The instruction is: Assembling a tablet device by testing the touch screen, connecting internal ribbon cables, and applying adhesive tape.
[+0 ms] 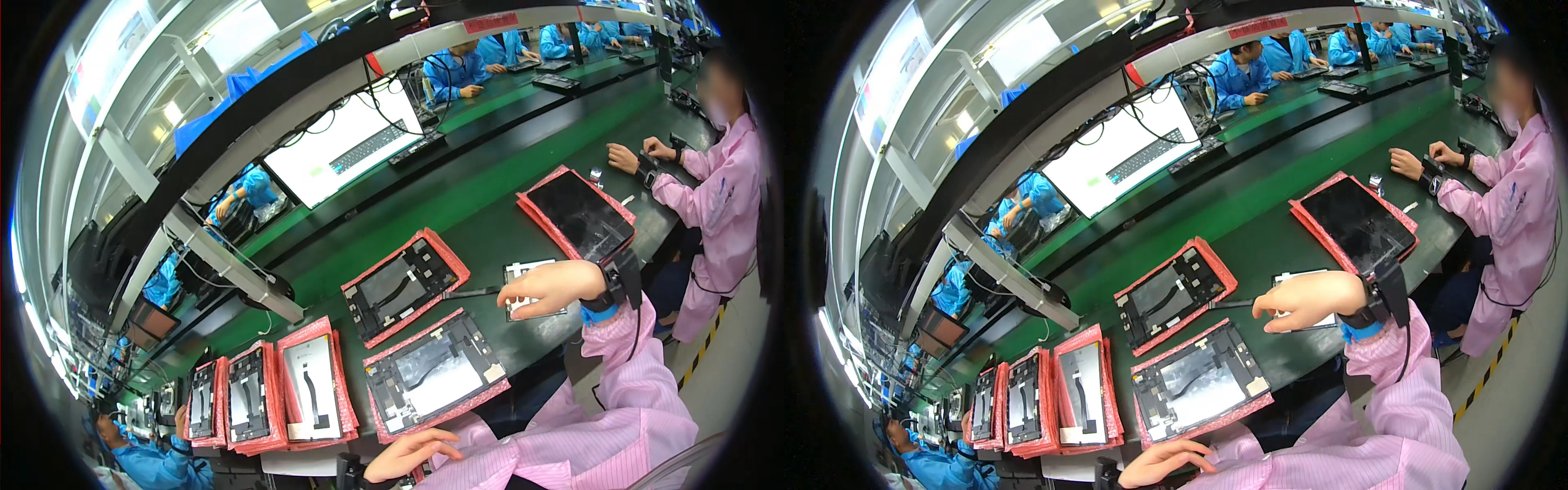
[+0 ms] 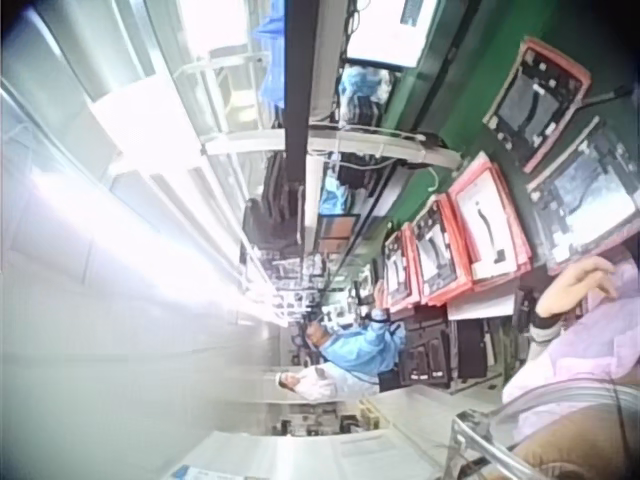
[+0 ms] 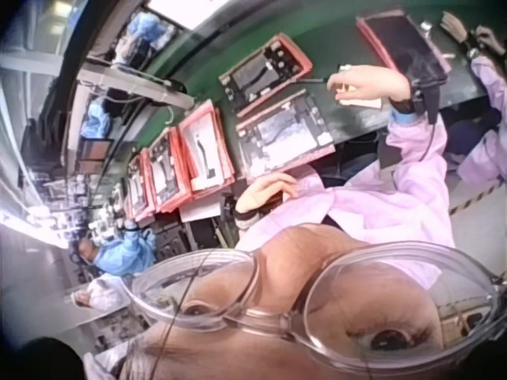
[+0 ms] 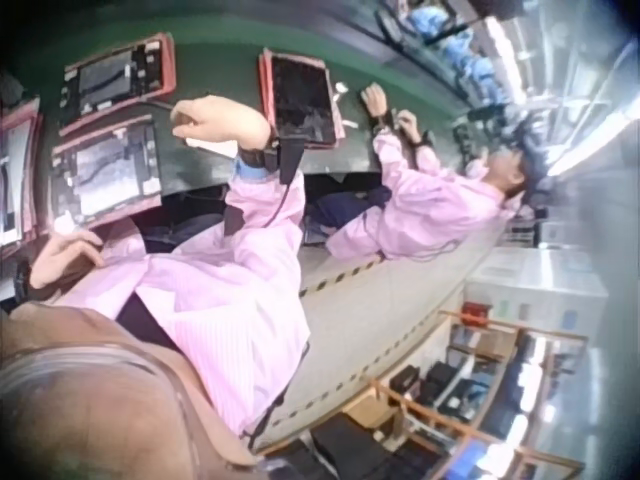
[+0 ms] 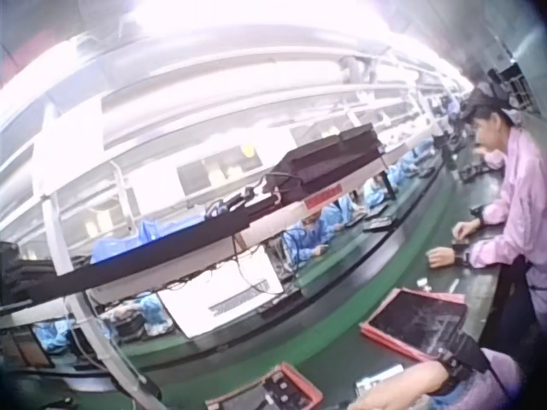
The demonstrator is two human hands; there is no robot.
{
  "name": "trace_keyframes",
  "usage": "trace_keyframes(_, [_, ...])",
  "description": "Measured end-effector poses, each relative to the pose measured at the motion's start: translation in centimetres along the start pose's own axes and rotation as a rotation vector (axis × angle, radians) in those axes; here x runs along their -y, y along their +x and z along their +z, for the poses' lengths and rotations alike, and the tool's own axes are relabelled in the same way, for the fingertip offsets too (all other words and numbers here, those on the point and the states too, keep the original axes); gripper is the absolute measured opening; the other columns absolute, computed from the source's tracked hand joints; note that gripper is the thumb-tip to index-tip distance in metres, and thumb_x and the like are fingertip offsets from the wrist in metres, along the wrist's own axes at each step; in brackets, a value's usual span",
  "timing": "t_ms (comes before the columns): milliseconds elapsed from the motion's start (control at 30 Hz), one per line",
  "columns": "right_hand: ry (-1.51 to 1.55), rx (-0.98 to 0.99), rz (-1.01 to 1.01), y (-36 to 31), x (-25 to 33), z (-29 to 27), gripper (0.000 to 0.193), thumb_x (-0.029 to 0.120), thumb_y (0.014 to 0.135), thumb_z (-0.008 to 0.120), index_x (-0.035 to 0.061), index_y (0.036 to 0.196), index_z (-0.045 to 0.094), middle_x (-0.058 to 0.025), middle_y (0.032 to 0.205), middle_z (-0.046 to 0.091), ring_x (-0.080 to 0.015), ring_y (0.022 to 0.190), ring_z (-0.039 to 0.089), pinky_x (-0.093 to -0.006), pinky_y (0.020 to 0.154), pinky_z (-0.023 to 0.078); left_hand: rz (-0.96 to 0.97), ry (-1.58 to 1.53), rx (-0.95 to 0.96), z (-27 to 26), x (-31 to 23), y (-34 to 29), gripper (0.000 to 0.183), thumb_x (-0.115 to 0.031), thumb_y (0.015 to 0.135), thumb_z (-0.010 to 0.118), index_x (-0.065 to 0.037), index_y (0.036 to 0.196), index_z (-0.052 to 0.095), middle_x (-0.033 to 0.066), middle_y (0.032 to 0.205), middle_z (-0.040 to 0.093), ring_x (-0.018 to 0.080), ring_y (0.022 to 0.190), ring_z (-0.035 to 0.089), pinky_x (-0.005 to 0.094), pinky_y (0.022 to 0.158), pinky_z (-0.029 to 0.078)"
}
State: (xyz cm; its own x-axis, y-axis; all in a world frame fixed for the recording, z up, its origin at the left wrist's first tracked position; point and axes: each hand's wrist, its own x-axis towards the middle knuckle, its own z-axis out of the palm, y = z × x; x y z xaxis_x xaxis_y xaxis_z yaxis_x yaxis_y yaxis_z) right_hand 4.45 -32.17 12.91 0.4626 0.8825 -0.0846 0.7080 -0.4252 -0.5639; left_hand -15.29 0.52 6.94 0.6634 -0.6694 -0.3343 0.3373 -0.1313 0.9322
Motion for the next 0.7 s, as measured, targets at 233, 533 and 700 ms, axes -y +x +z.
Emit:
trace_keyframes(233, [-0.287,-0.396,-0.241,-2.8,5.6,-3.8,0.021,0.018,0.084,0.055,0.0042,0.100,0.054,-0.0109,0.088,0.060,-0.0295,0.078,0.058,-0.0366,0.070,0.046,0.158,0.241,-0.196,-0.7,-2.9,-0.5,0.034,-0.014,0.097,0.036,0.005,0.125,0.040,0.0145,0.112,0.058,0.0182,0.110,0.051,0.0292,0.096,0.034])
trace_keyframes(533, [-0.027,-0.520,-0.648,-4.1,8.9,-4.9,0.011,0.006,0.079,0.061,0.0030,0.090,0.060,-0.0073,0.085,0.062,-0.0241,0.077,0.060,-0.0321,0.067,0.047,0.148,0.150,-0.504,-0.7,-1.1,0.1,0.025,-0.010,0.094,0.044,0.001,0.116,0.049,0.0079,0.103,0.058,0.0145,0.094,0.054,0.0265,0.084,0.043])
trace_keyframes(700, [-0.048,0.016,-0.419,-1.9,5.5,-1.5,0.034,0.027,0.089,0.050,0.0010,0.111,0.050,-0.0175,0.101,0.058,-0.0321,0.092,0.056,-0.0377,0.082,0.044,0.432,0.197,-1.045,-1.7,2.7,0.8,0.025,-0.013,0.091,0.049,0.001,0.111,0.053,0.0097,0.099,0.060,0.0195,0.094,0.056,0.0285,0.082,0.044])
